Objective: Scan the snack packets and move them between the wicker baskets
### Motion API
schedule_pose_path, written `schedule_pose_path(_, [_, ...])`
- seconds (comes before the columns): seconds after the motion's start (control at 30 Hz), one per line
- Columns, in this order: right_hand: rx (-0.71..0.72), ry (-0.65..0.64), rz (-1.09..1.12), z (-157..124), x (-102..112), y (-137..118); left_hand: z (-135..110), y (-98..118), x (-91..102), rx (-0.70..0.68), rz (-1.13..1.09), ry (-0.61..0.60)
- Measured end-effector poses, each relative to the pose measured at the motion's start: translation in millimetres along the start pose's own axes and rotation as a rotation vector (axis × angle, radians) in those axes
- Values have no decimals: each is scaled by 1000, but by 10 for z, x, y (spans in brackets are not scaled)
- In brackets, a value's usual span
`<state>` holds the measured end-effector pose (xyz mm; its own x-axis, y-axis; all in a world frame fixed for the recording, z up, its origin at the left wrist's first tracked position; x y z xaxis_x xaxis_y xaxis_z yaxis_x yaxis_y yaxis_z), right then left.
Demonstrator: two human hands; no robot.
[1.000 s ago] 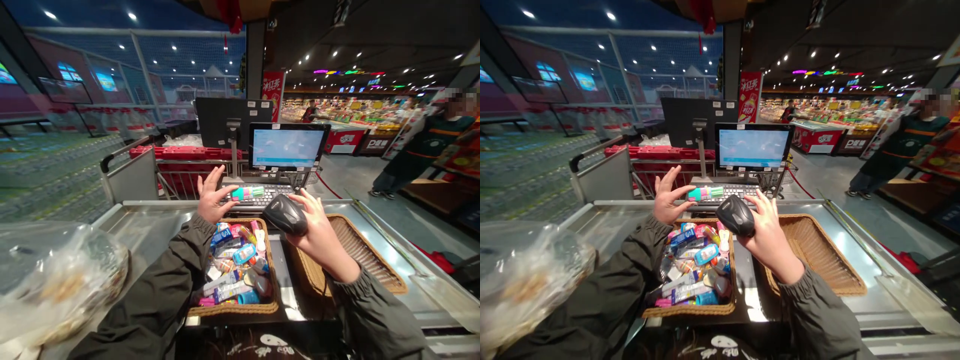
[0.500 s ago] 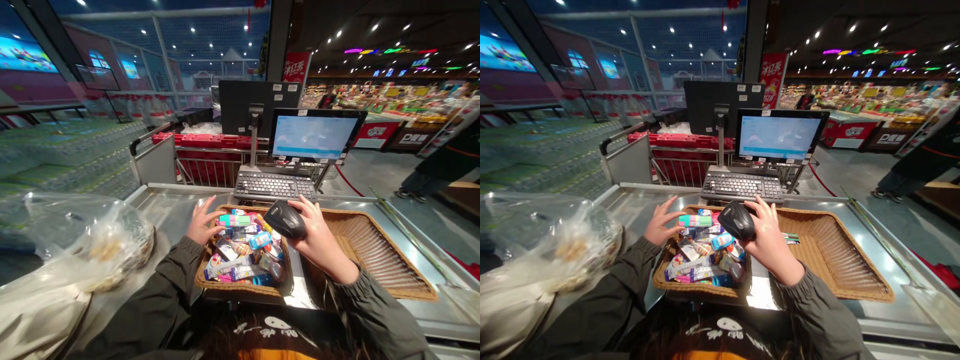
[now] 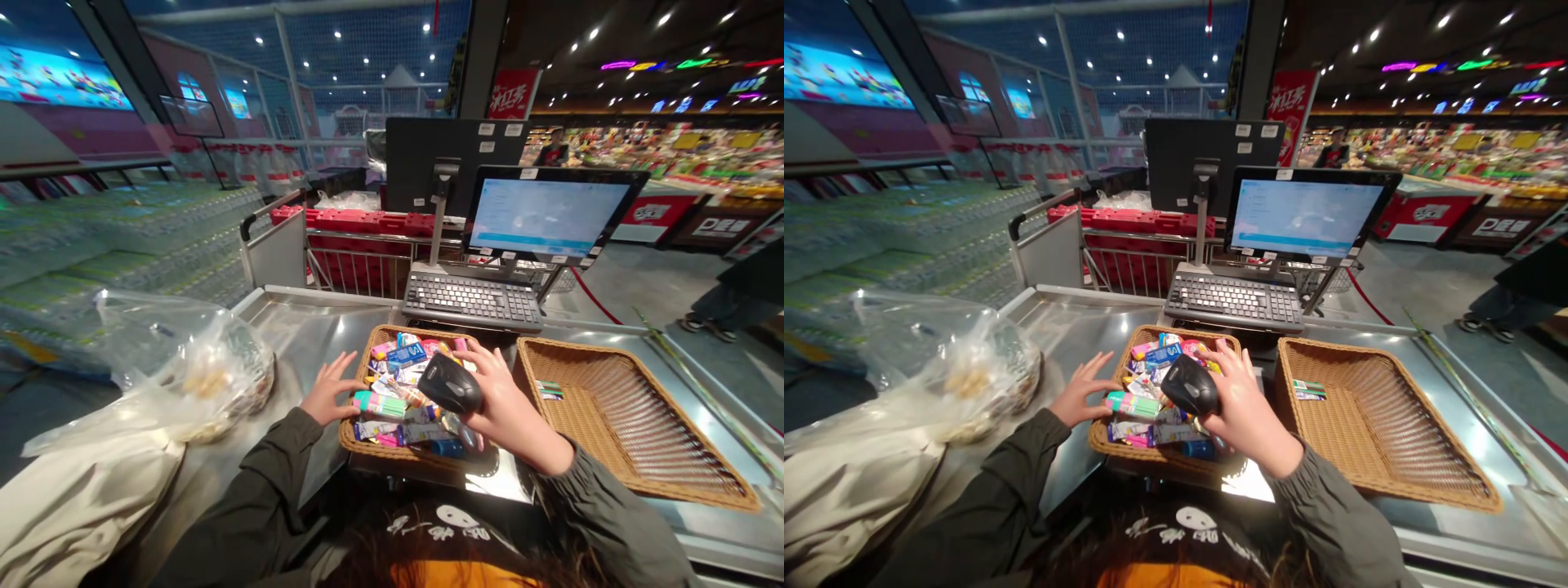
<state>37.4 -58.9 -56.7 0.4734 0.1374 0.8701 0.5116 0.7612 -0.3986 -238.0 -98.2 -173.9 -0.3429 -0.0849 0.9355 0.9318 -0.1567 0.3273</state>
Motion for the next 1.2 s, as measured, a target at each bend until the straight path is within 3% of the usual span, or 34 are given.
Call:
schedule_pose_path(0.17, [23, -73, 26, -30, -160, -90, 65, 251, 79, -41, 94, -37])
schedule_pose_path(0.37, [33, -65, 66, -82, -131, -133, 346, 853, 295, -227, 123, -4])
schedule_pose_path(0.53, [-70, -5, 61, -263, 62, 160, 692, 1461, 303, -404, 122, -22])
schedule_pose_path(0.67, [-175, 114, 42, -570, 408, 531, 1085, 2071, 123, -574, 85, -88])
schedule_pose_path(0.8, [-324, 284, -40, -1020, 902, 985, 1611, 2757, -254, -695, 75, -132])
schedule_pose_path(0.97, [-437, 474, -147, -1613, 1512, 1459, 2243, 3512, -1066, -694, 221, -210])
schedule_pose_path(1.1, [-488, 528, -190, -1915, 1785, 1749, 2495, 3847, -1876, -601, 381, -412])
schedule_pose_path(1.2, [-498, 518, -178, -1979, 1857, 1915, 2577, 4004, -2331, -546, 422, -492])
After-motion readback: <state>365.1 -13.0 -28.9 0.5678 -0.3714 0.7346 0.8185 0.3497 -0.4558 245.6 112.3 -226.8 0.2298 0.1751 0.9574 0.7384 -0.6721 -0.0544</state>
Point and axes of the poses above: each hand's wrist, its own z-axis towards the middle knuckle, its own x-axis out of the back of the hand, y = z × x, the point moved 10 cm from there along z, towards the middle knuckle, and after that the axes turned 2 degrees about z, right-handed, at the moved point
